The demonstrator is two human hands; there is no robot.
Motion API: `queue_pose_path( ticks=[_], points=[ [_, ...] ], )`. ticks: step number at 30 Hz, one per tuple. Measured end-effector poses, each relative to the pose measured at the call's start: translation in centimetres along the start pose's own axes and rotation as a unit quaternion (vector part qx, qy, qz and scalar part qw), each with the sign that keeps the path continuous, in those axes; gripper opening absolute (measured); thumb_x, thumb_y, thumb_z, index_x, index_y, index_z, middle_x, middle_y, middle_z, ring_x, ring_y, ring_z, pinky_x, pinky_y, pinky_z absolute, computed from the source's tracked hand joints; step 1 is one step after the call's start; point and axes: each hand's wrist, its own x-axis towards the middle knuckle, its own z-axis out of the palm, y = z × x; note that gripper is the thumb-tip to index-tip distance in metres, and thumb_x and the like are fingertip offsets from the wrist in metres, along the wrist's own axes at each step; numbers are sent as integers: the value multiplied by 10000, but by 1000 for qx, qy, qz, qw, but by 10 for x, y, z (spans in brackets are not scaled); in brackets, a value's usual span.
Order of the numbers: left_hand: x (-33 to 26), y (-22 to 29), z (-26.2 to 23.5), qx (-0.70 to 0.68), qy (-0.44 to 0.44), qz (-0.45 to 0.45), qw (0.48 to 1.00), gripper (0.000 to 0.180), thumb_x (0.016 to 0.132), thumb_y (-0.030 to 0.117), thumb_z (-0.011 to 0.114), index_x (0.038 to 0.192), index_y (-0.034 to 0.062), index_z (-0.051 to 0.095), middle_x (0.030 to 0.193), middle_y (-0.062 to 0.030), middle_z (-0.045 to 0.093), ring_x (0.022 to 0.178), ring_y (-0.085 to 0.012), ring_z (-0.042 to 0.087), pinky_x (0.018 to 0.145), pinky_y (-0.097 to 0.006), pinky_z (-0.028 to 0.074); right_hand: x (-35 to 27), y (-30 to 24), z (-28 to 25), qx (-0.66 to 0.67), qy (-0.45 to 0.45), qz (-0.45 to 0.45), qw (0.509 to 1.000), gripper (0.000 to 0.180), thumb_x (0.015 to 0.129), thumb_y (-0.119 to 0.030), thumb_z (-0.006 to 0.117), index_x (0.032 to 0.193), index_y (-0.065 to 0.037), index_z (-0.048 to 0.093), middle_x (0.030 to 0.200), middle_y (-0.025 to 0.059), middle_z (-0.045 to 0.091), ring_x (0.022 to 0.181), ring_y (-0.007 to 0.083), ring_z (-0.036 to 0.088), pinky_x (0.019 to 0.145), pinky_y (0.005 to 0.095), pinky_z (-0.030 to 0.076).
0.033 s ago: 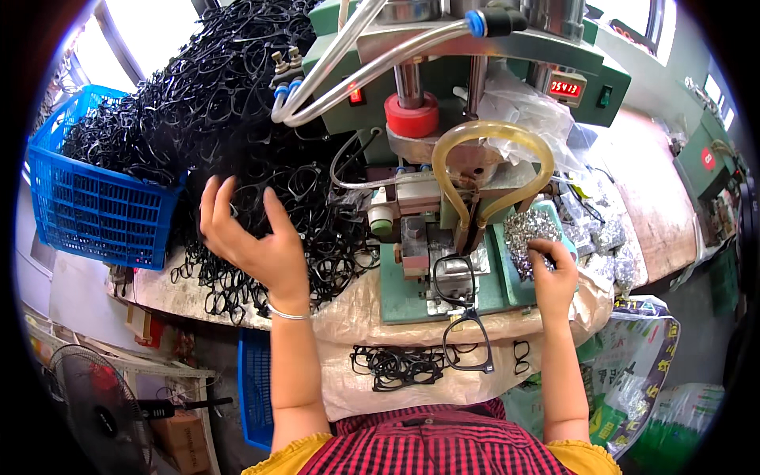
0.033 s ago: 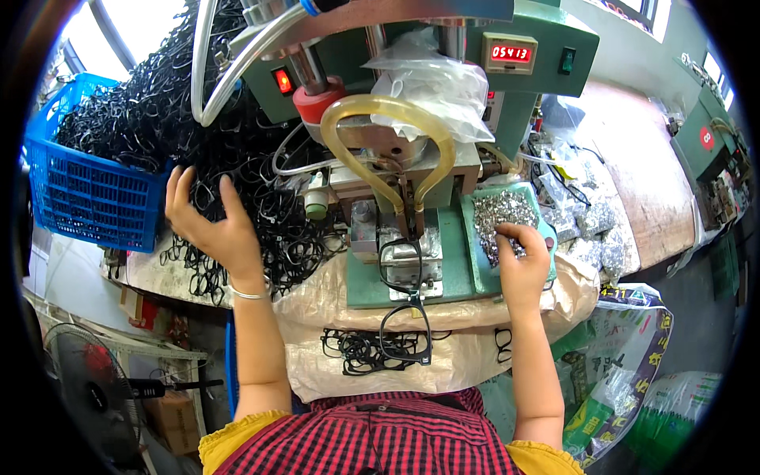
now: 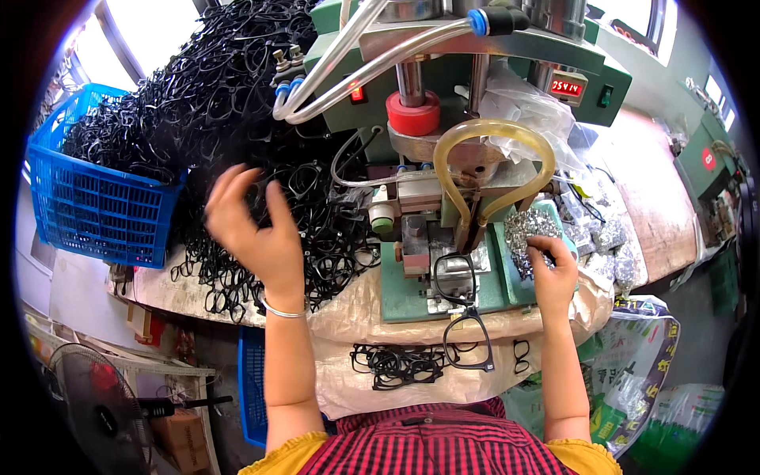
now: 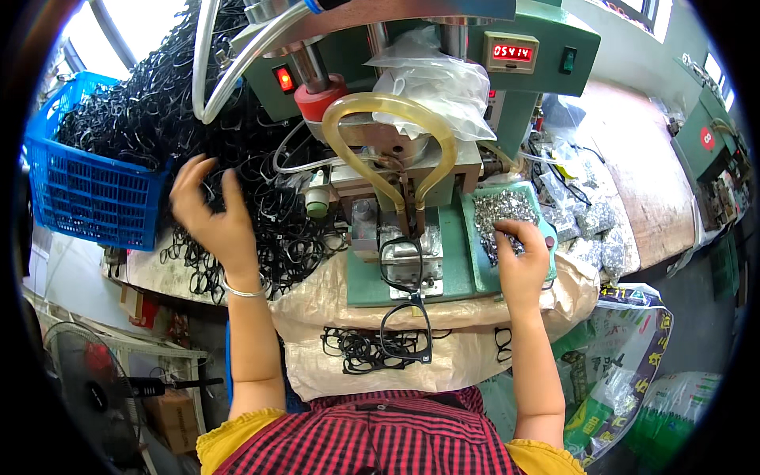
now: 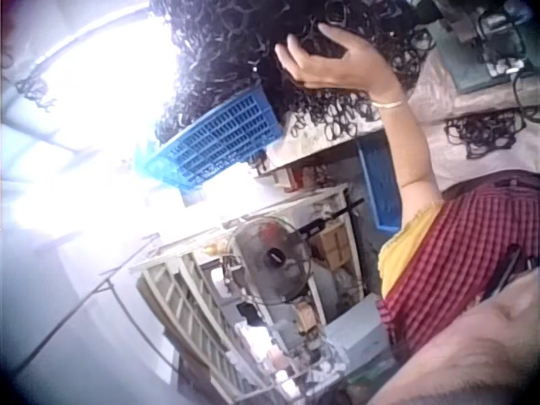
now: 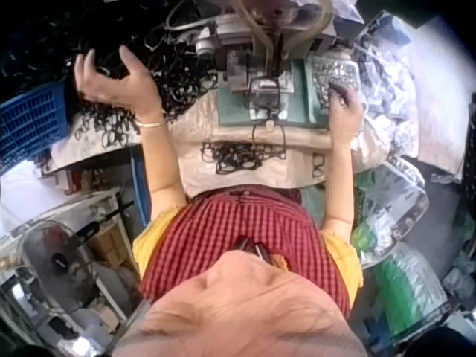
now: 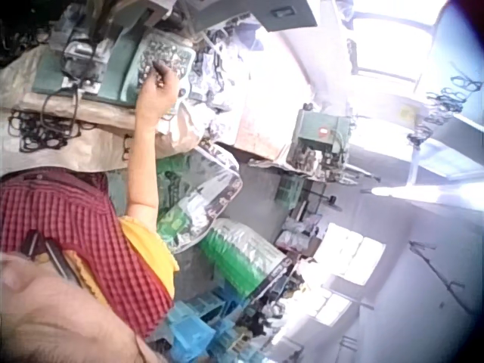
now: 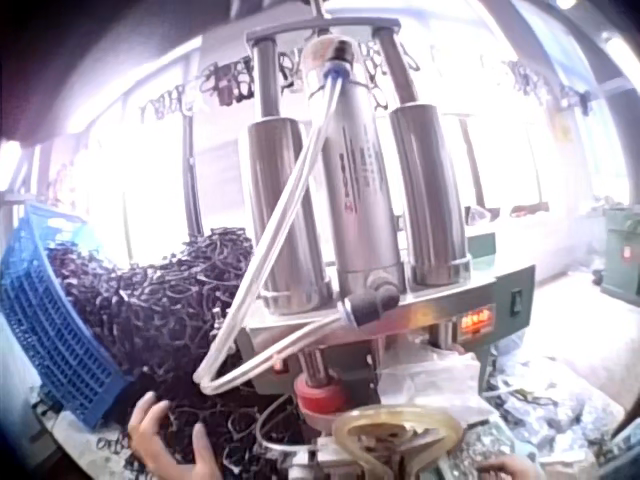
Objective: The person assembles eyeglasses by inserting small metal screws into the hinges of black frames using a pneumatic screwdriver. The person repeatedly picks frames from a pile, positions them in a jig, fastens the screws, and places the finished frames onto a white sack.
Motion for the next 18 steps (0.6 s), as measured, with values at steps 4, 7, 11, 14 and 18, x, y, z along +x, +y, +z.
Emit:
queue_pose_path(
  ticks=[4, 7, 11, 14, 18],
  points=[
    [-24, -7, 42, 49, -229, 70, 970, 299, 653, 50, 760, 950, 66, 723, 1217, -116, 624, 1013, -338, 548, 921, -435, 430, 11, -18, 20, 6, -1, -58, 998, 118, 796, 13, 707, 908, -21, 724, 867, 97, 687, 832, 239, 645, 784, 320, 488],
    [-53, -36, 61, 29, -236, 16, 971, 327, 637, 72, 764, 963, 76, 753, 1301, -126, 605, 991, -353, 534, 939, -459, 426, 9, -14, 22, -5, -10, -29, 1000, 136, 813, 11, 699, 947, 1, 720, 889, 70, 693, 853, 172, 652, 811, 286, 495],
    [-61, -19, 16, -63, -240, 27, 968, 152, 800, 74, 728, 946, 79, 769, 1486, -180, 490, 1427, -404, 358, 1115, -450, 301, -17, -5, -11, 26, -32, 11, 999, 124, 808, 15, 701, 928, -6, 722, 892, 49, 692, 841, 151, 645, 799, 271, 493],
    [-76, -16, 7, -137, -237, -38, 961, 104, 853, 16, 649, 927, 43, 717, 1449, -177, 535, 1425, -384, 386, 1124, -464, 299, -8, -54, -4, 84, -66, -17, 994, 92, 774, 17, 697, 858, -11, 721, 879, 90, 697, 844, 226, 658, 804, 319, 498],
    [-93, -8, 6, -158, -138, 39, 977, 81, 906, -21, 573, 923, -21, 652, 1275, -181, 664, 1280, -393, 555, 1046, -452, 421, 6, -76, 34, 158, -83, -54, 983, 202, 789, 1, 697, 988, 14, 666, 883, 72, 691, 880, 169, 653, 826, 295, 501]
  ],
)
